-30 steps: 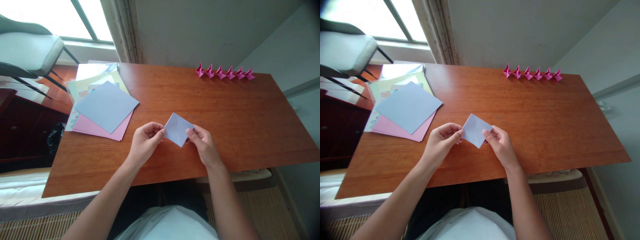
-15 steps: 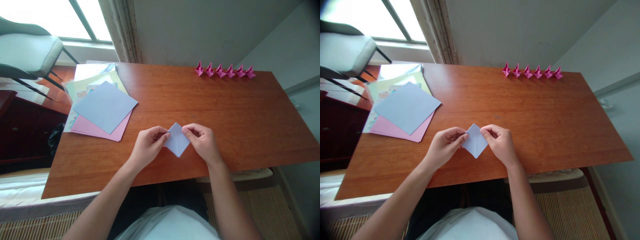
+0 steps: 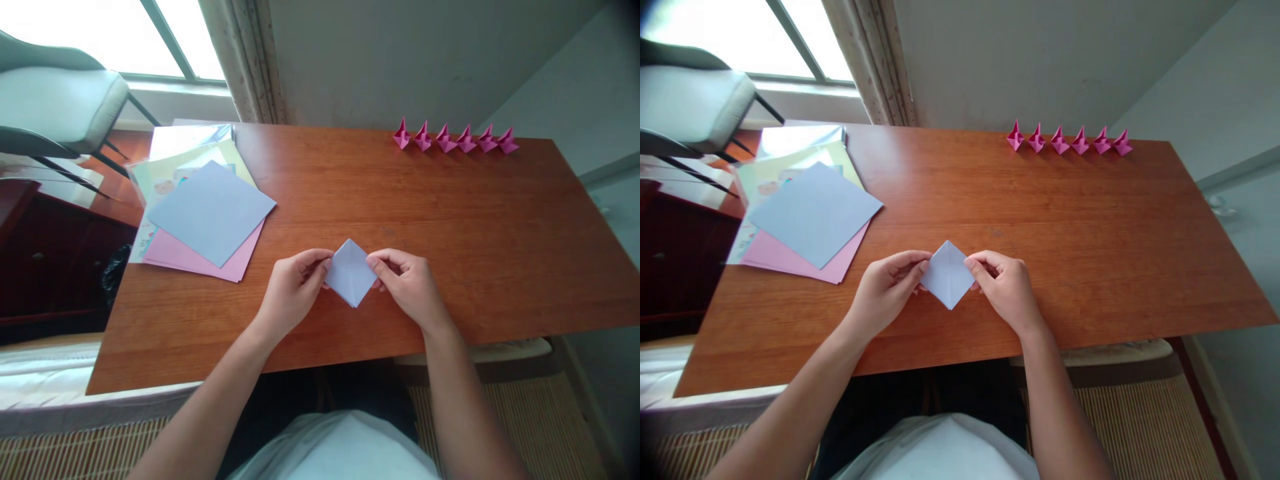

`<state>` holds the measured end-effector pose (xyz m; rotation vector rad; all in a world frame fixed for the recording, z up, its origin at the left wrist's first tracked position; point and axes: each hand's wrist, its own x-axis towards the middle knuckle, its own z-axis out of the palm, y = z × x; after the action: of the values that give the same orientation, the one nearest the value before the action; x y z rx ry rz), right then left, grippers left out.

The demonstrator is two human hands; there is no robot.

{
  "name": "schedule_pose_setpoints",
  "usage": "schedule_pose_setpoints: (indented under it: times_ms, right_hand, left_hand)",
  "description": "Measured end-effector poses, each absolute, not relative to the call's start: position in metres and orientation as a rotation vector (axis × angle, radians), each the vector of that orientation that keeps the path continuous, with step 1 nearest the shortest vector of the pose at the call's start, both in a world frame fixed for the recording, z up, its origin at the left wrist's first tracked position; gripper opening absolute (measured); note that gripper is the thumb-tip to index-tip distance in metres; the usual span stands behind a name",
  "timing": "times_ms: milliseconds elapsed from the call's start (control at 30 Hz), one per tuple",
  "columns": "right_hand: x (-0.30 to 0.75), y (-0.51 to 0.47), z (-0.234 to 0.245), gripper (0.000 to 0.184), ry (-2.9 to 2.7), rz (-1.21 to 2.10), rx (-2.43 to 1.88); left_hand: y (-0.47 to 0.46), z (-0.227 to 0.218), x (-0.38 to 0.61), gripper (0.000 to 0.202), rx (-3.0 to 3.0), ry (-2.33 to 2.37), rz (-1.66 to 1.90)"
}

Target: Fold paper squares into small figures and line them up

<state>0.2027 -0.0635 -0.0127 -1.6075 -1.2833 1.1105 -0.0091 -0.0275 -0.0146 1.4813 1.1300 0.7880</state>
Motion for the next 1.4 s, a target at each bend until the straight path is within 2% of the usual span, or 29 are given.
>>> schedule_pose_setpoints:
  times_ms: [367,567,767,1100,1400]
  right_hand:
    - [0.21,-0.073,-0.018,0.013,-1.629,0.548,-1.634]
    - [0.212,-0.077,-0.017,0.027,-1.884,0.45,-1.425]
    - [0.213,-0.072,-0.021,0.037,-2.077,0.367,-1.309]
    - [0.211,-0.069,-0.033,0.026,-2.208,0.254,-1.292]
    - [0.209,-0.069,-0.029,0.02,-2.118,0.37,-1.297]
  left_hand:
    - [-0.034,-0.017,-0.007,0.029,2.397,1.485,0.676]
    - [-0.037,-0.013,-0.015,0.04,2.671,1.133,0.744]
    - [-0.037,-0.016,-0.022,0.039,2.736,0.929,0.649]
    - [-0.036,-0.024,-0.022,0.03,2.709,0.895,0.646]
    - [-0.038,-0.021,-0.021,0.024,2.677,0.915,0.633]
